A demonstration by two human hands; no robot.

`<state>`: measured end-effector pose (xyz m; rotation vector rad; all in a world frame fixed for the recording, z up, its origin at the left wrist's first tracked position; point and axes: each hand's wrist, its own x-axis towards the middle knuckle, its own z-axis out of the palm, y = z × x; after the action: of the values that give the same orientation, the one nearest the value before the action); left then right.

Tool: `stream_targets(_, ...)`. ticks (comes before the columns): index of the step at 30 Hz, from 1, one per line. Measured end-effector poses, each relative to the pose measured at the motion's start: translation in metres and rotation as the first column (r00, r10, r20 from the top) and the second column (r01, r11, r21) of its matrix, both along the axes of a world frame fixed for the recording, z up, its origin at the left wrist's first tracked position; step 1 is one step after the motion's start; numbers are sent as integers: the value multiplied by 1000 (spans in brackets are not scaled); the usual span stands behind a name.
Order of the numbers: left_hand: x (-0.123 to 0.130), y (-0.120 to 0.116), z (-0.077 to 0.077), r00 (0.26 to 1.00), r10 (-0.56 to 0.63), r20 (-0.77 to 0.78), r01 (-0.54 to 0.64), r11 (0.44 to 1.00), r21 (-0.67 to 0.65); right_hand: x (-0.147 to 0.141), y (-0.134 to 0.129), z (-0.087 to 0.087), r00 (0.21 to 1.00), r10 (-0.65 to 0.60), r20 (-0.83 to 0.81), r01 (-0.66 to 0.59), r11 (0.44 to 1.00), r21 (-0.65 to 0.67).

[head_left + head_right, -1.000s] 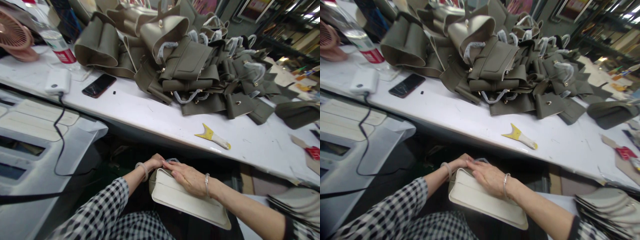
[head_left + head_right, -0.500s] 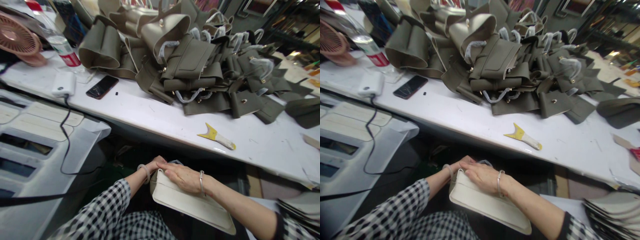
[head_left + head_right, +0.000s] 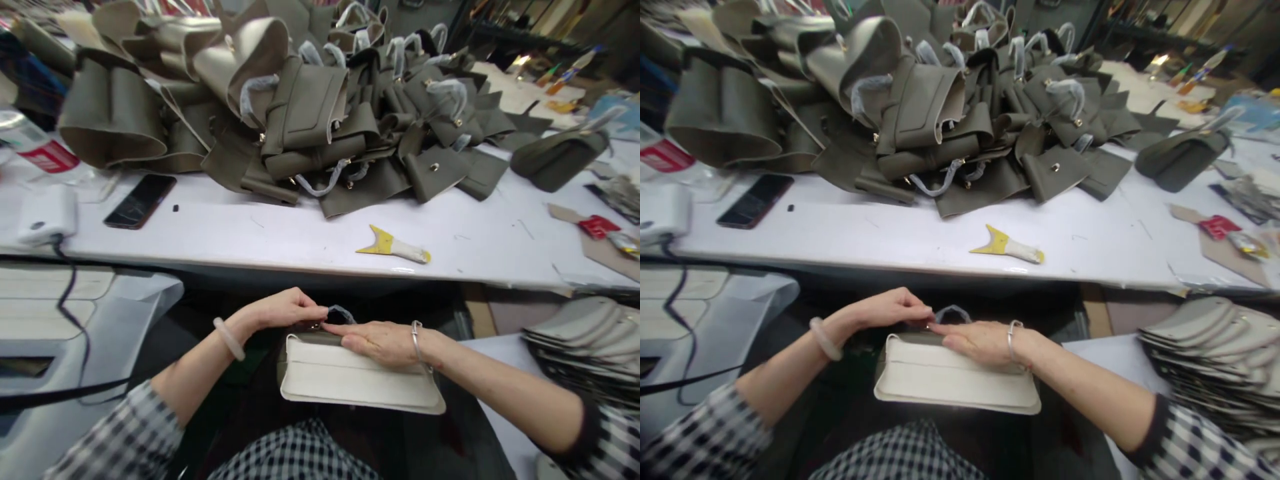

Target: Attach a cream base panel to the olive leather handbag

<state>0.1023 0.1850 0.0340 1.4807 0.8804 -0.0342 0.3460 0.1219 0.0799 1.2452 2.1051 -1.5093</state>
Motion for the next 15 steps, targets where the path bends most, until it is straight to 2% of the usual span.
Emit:
stream_targets(2, 1, -2, 23, 991, -135, 25, 136, 990, -36, 22, -6, 4, 998, -33, 45, 34, 999, -31)
stream_targets(4, 4, -5, 35, 979, -203, 6, 203, 979, -29, 44, -11, 8, 997, -52, 59, 55, 997, -59)
stream_targets(8, 9, -9, 38, 961, -267, -74, 271, 961, 50, 70, -18, 12, 991, -62, 117, 71, 995, -74)
stream_targets(11, 11, -11, 37, 937, -330, -118, 343, 933, 112, 64, -19, 10, 992, -27, 120, 31, 999, -29)
stream_targets(15, 15, -11, 37, 916, -361, -177, 390, 904, 175, 35, -16, 5, 995, 5, 101, -5, 1000, -1)
